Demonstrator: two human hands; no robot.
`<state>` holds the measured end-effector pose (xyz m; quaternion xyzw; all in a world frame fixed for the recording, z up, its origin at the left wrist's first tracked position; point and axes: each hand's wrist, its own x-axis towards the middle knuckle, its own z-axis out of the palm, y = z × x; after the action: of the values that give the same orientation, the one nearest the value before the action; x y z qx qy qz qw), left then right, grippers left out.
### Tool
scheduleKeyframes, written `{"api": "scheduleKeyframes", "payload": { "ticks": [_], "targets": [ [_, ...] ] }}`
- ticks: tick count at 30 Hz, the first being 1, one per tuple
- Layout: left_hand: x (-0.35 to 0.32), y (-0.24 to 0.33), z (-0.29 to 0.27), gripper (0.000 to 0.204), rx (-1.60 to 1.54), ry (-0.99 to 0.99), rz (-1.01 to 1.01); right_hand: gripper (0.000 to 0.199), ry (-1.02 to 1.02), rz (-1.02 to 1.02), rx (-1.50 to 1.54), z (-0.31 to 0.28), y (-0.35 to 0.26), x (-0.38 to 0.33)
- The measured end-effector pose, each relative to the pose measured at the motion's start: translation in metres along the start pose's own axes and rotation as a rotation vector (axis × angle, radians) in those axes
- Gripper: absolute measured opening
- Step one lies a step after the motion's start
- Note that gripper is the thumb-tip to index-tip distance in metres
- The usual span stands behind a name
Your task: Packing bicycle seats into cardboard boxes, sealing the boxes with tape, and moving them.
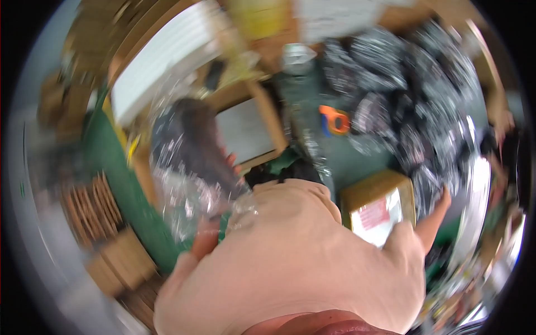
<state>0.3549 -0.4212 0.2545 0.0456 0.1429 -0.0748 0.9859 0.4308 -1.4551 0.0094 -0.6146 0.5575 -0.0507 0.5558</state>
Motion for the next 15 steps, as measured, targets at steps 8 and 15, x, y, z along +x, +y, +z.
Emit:
{"api": "scheduleKeyframes", "payload": {
  "ticks": [8, 15],
  "targets": [
    [-0.057, 0.165, -0.062, 0.089, 0.879, 0.149, 0.257, 0.043, -0.051, -0.446, -0.583, 0.116, -0.145, -0.171],
    [-0.173, 0.414, -0.153, 0.078, 1.777, 0.516, 0.456, 0.026, -0.360, -0.713, -0.257, 0.195, -0.188, -0.535]
  ]
}}
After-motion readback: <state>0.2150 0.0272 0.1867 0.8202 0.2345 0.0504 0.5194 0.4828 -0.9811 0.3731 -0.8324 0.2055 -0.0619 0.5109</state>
